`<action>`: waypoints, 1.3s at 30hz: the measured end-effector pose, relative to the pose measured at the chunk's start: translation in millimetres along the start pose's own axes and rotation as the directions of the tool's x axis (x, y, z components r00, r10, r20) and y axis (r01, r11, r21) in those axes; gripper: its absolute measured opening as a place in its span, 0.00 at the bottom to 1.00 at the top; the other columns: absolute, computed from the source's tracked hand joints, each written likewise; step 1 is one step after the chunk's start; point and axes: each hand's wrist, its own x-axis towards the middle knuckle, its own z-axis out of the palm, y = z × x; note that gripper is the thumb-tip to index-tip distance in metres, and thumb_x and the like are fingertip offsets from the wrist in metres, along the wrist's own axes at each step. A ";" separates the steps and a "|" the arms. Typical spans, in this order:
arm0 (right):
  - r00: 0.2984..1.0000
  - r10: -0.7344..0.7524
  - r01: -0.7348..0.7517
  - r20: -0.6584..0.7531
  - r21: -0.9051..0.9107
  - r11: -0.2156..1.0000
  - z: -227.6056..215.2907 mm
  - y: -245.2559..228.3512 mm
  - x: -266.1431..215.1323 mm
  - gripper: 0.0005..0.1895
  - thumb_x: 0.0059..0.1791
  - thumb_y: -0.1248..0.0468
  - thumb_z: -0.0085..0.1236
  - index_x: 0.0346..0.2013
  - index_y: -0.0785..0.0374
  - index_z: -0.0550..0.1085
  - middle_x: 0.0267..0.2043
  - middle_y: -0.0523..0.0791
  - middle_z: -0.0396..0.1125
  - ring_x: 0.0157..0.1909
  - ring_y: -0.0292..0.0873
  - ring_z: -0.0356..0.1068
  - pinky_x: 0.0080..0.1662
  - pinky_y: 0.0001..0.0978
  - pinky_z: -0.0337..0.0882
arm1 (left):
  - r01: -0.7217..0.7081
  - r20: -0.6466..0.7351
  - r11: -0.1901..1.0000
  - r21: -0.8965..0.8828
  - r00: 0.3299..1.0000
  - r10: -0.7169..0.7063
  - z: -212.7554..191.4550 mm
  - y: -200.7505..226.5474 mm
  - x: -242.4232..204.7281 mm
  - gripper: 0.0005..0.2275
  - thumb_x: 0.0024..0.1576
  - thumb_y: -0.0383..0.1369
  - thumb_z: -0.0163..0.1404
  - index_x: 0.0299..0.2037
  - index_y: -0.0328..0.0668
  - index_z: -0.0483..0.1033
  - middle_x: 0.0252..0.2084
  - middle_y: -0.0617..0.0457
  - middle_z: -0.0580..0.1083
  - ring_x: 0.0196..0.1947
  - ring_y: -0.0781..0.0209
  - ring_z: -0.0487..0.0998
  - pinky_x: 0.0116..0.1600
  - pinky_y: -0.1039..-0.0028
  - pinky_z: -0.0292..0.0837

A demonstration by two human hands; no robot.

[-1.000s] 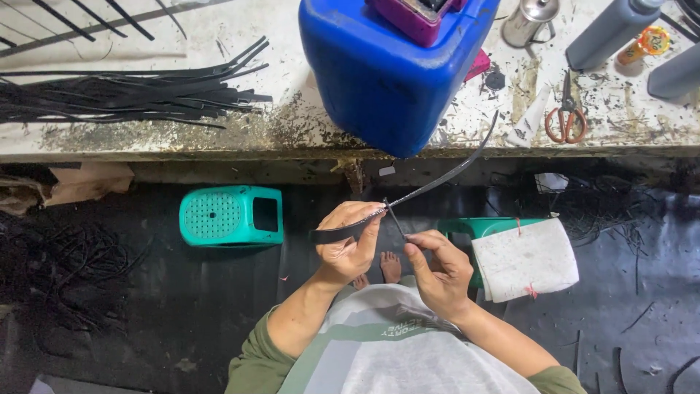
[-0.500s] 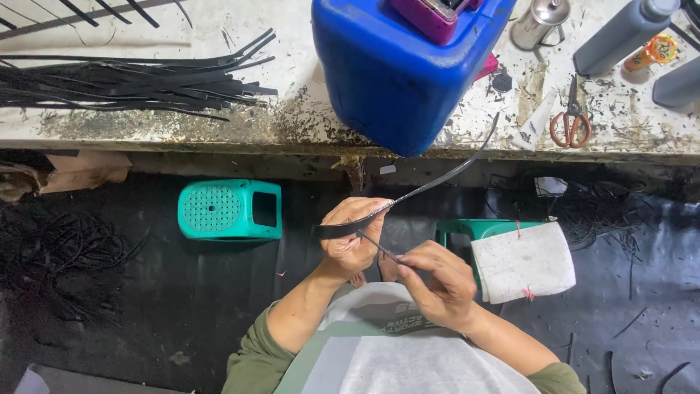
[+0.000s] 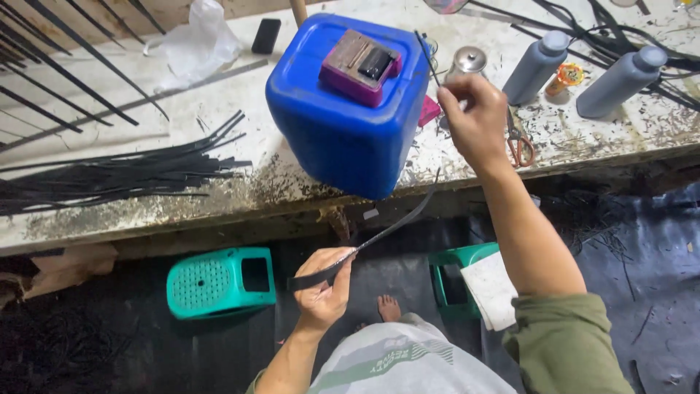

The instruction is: The person handles long black rubber strips, aligns them, and passes them through a small purple device on a blue container to flatten or shape them. They also hang a strip on a vertical rack and continue processing additional strips one at a time.

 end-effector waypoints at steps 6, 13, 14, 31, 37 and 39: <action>0.958 0.271 -0.263 0.090 -0.088 0.961 47.8 63.2 67.2 0.07 0.54 0.64 0.64 0.31 0.59 0.78 0.30 0.41 0.71 0.33 0.34 0.68 0.36 0.28 0.71 | 0.039 0.008 0.999 -0.011 0.999 -0.039 -1.6 -0.9 -5.8 0.03 0.58 0.21 0.53 0.39 0.28 0.79 0.36 0.42 0.80 0.34 0.50 0.84 0.41 0.68 0.82; 0.971 0.235 -0.218 0.051 -0.231 0.948 93.3 108.2 97.8 0.07 0.48 0.61 0.63 0.25 0.56 0.79 0.29 0.40 0.76 0.32 0.38 0.73 0.35 0.37 0.70 | 0.083 -0.001 0.996 0.016 0.997 -0.083 -3.3 2.9 -6.8 0.03 0.58 0.22 0.55 0.39 0.30 0.80 0.37 0.44 0.81 0.34 0.52 0.84 0.40 0.71 0.83; 0.958 0.282 -0.260 0.055 -0.247 0.933 96.4 106.1 100.0 0.08 0.49 0.62 0.64 0.26 0.55 0.78 0.29 0.40 0.76 0.33 0.38 0.73 0.34 0.38 0.71 | 0.082 -0.013 0.997 -0.002 0.997 -0.082 -2.7 2.4 -6.2 0.03 0.57 0.21 0.55 0.39 0.30 0.80 0.36 0.43 0.81 0.34 0.52 0.84 0.40 0.71 0.83; 0.999 0.035 -0.033 -0.013 0.130 0.991 40.4 82.6 60.3 0.06 0.59 0.67 0.60 0.37 0.57 0.74 0.33 0.39 0.66 0.34 0.34 0.57 0.36 0.31 0.60 | 0.076 -0.080 0.997 0.008 0.994 -0.075 -15.1 3.6 -13.3 0.04 0.56 0.18 0.56 0.39 0.29 0.78 0.36 0.42 0.80 0.34 0.49 0.84 0.41 0.68 0.84; 0.868 0.330 -0.158 -0.370 0.426 0.891 -13.4 8.4 -87.5 0.20 0.63 0.60 0.49 0.27 0.59 0.63 0.23 0.41 0.55 0.25 0.34 0.54 0.30 0.28 0.55 | 0.055 -0.105 0.998 -0.003 0.993 -0.055 -17.0 2.2 -12.1 0.02 0.58 0.21 0.55 0.38 0.28 0.78 0.35 0.42 0.80 0.32 0.49 0.84 0.39 0.68 0.84; 0.930 0.309 -0.255 -0.199 0.257 0.932 -5.6 5.6 -147.9 0.20 0.56 0.75 0.43 0.20 0.62 0.71 0.20 0.43 0.62 0.22 0.37 0.59 0.31 0.31 0.63 | 0.076 -0.112 0.997 -0.019 0.991 -0.078 -17.9 1.3 -12.5 0.02 0.57 0.20 0.56 0.38 0.29 0.78 0.35 0.42 0.80 0.32 0.50 0.83 0.39 0.69 0.84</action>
